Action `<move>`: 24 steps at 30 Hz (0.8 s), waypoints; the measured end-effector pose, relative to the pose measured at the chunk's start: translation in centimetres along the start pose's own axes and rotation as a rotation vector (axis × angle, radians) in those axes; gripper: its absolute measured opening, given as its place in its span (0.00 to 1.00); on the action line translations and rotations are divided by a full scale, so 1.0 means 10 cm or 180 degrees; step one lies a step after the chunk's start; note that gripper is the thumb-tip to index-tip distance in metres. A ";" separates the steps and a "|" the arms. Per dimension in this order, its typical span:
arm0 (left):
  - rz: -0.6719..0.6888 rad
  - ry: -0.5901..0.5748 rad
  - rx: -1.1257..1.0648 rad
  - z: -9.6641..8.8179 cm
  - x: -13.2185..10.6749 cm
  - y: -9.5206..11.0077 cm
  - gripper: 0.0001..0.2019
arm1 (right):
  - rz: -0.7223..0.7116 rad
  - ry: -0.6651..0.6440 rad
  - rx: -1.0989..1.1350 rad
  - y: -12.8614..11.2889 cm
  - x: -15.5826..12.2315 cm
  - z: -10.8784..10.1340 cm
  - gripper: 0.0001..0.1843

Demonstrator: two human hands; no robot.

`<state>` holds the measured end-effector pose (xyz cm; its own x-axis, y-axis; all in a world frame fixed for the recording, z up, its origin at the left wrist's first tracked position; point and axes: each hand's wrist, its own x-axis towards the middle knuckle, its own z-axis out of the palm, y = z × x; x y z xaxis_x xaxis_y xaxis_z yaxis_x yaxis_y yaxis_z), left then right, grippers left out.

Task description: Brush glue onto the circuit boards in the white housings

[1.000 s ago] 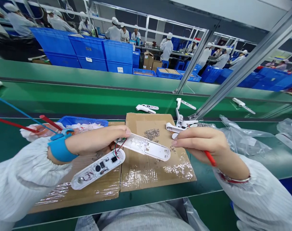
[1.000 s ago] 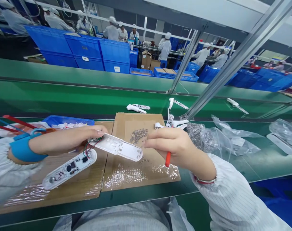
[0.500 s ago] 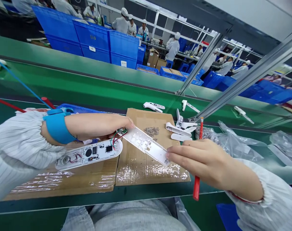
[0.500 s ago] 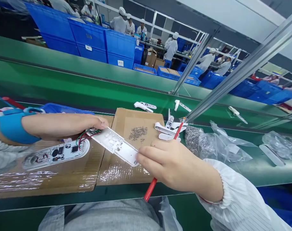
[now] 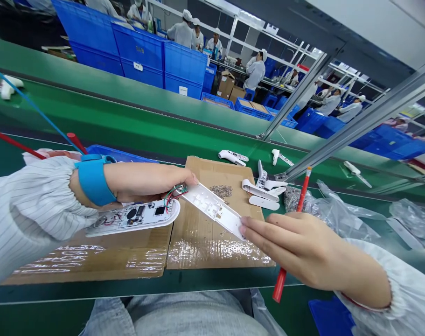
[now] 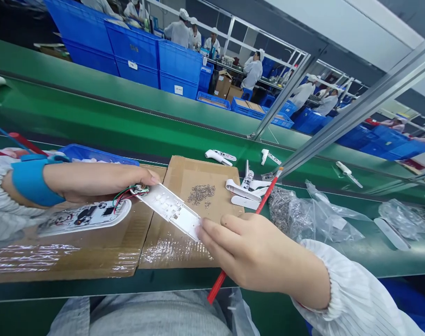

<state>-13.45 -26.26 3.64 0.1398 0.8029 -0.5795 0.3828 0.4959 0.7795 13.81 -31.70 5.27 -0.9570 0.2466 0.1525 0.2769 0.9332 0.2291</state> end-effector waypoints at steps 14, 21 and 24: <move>-0.0140 -0.0467 -0.0210 0.07 -0.05 0.07 0.12 | 0.0106 0.0582 -0.0731 -0.10 -0.08 0.20 0.12; 0.0502 -0.0057 -0.0737 0.03 0.81 0.72 0.11 | 0.2812 0.0339 -0.0339 1.09 0.05 0.31 0.10; 0.0785 0.0580 -0.1241 -0.09 1.45 1.05 0.09 | 0.3349 -0.0409 -0.0015 1.89 0.19 0.52 0.11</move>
<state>-8.22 -9.11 3.63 0.0080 0.9394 -0.3426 -0.0167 0.3427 0.9393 16.78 -12.24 4.93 -0.2369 0.9559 0.1734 0.9715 0.2327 0.0446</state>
